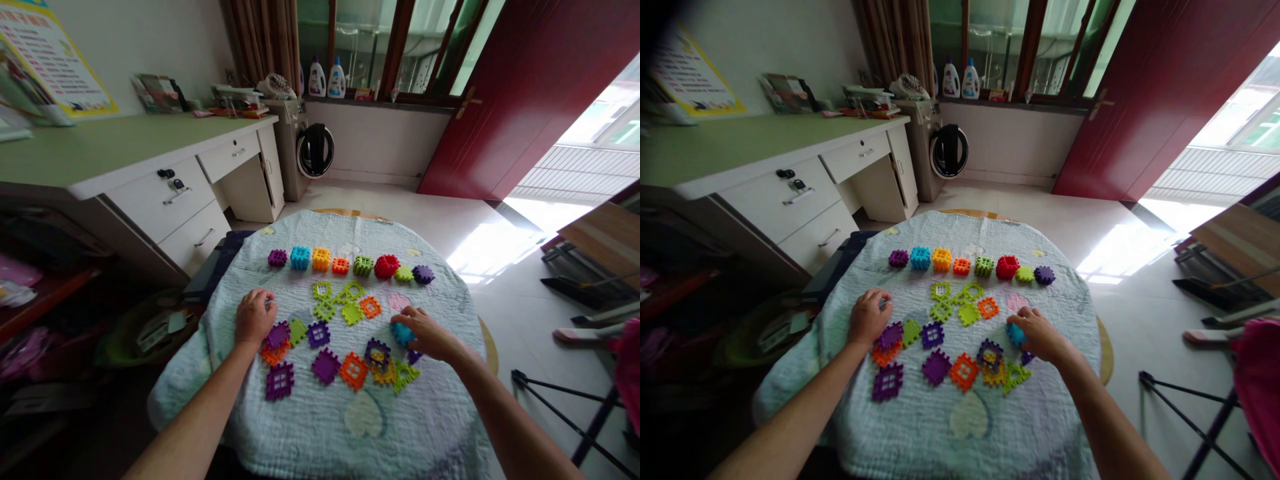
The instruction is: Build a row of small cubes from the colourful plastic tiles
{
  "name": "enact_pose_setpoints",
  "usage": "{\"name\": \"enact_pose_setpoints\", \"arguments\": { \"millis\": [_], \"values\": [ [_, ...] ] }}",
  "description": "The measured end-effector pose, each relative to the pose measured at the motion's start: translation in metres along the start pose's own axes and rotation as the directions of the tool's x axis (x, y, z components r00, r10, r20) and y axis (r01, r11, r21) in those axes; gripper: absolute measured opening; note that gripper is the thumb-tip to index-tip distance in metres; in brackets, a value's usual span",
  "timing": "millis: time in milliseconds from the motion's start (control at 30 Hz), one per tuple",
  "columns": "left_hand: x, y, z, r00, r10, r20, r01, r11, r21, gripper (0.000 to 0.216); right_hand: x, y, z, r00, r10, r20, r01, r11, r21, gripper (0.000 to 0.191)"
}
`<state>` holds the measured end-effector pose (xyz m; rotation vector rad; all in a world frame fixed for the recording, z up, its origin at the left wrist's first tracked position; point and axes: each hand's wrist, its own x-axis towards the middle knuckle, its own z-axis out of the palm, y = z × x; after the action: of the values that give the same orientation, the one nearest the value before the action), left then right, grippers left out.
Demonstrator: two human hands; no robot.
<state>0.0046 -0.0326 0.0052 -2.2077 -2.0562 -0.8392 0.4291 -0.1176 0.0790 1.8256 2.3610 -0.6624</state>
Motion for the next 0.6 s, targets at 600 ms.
{"name": "enact_pose_setpoints", "arguments": {
  "millis": [600],
  "values": [
    [-0.001,0.006,-0.006,1.000,-0.014,-0.007,0.014,0.999,-0.045,0.014,0.030,-0.058,-0.028,0.979,-0.162,-0.125,0.166,0.986,0.017,0.046]
  ]
}}
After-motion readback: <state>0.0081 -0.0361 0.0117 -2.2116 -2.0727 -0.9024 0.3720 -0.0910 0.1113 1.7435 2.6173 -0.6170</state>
